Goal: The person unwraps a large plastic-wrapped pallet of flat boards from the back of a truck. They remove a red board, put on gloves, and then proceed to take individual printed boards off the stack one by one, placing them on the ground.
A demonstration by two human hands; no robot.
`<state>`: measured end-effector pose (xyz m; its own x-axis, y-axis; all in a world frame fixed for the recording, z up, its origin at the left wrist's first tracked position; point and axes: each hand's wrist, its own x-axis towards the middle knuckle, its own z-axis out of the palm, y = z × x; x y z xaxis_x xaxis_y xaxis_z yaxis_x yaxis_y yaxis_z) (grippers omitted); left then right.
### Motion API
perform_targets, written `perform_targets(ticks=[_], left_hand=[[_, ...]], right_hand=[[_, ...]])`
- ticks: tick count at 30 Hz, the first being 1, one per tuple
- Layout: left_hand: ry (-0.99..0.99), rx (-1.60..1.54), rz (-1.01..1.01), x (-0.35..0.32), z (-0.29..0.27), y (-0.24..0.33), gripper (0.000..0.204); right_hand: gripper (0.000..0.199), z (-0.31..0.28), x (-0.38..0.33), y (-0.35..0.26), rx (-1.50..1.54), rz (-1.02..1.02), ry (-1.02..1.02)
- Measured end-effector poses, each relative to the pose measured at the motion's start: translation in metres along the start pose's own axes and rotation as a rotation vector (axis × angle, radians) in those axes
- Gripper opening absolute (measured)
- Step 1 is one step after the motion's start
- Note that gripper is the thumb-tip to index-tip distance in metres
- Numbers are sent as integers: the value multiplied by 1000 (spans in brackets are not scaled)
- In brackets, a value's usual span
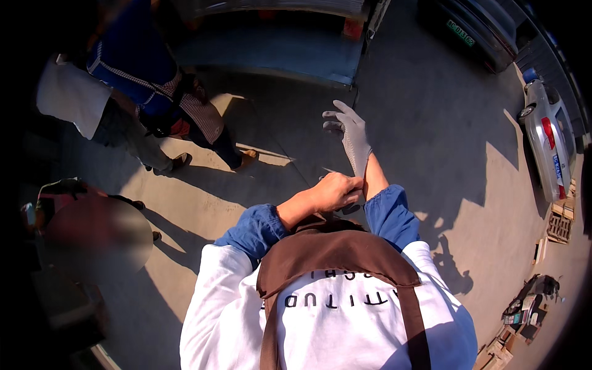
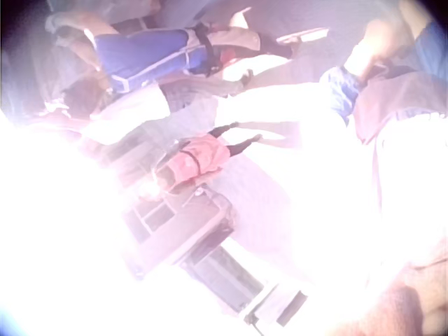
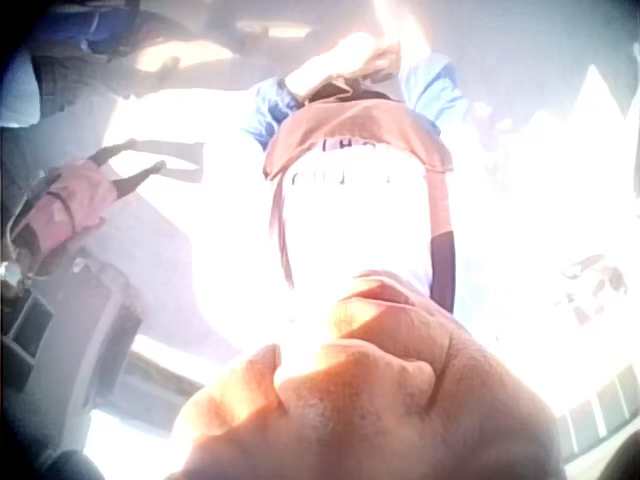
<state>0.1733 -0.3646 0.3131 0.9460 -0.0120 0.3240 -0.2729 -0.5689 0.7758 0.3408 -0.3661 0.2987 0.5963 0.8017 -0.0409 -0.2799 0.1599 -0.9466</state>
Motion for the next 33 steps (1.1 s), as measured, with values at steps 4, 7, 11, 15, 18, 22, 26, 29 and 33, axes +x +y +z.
perform_targets(ticks=[4,7,11,15,18,22,26,29,33], left_hand=[[233,-470,-473,8,-29,-21,26],[522,-1078,-546,4,-72,-42,34],[681,-1379,-657,-1,-94,-39,32],[664,-1239,-568,3,-94,-46,30],[683,-1199,-593,-4,-92,-57,27],[564,-1281,-664,-9,-90,-57,24],[439,-1179,-748,-20,-71,-59,22],[499,-1259,-705,-25,-59,-66,17],[671,-1529,-583,-22,-57,-73,15]], right_hand=[[39,5,11,-34,-107,46,11],[53,-12,5,-56,-197,74,-124],[66,-20,-21,-34,-263,64,-307],[39,-10,-20,-17,-353,19,-381],[14,8,-34,-40,-432,185,-282],[16,-10,-33,-44,-125,27,-200],[22,-31,-29,-40,0,86,-169],[22,-29,-30,-47,-24,88,-162],[24,-33,-27,-31,-388,-196,303]])
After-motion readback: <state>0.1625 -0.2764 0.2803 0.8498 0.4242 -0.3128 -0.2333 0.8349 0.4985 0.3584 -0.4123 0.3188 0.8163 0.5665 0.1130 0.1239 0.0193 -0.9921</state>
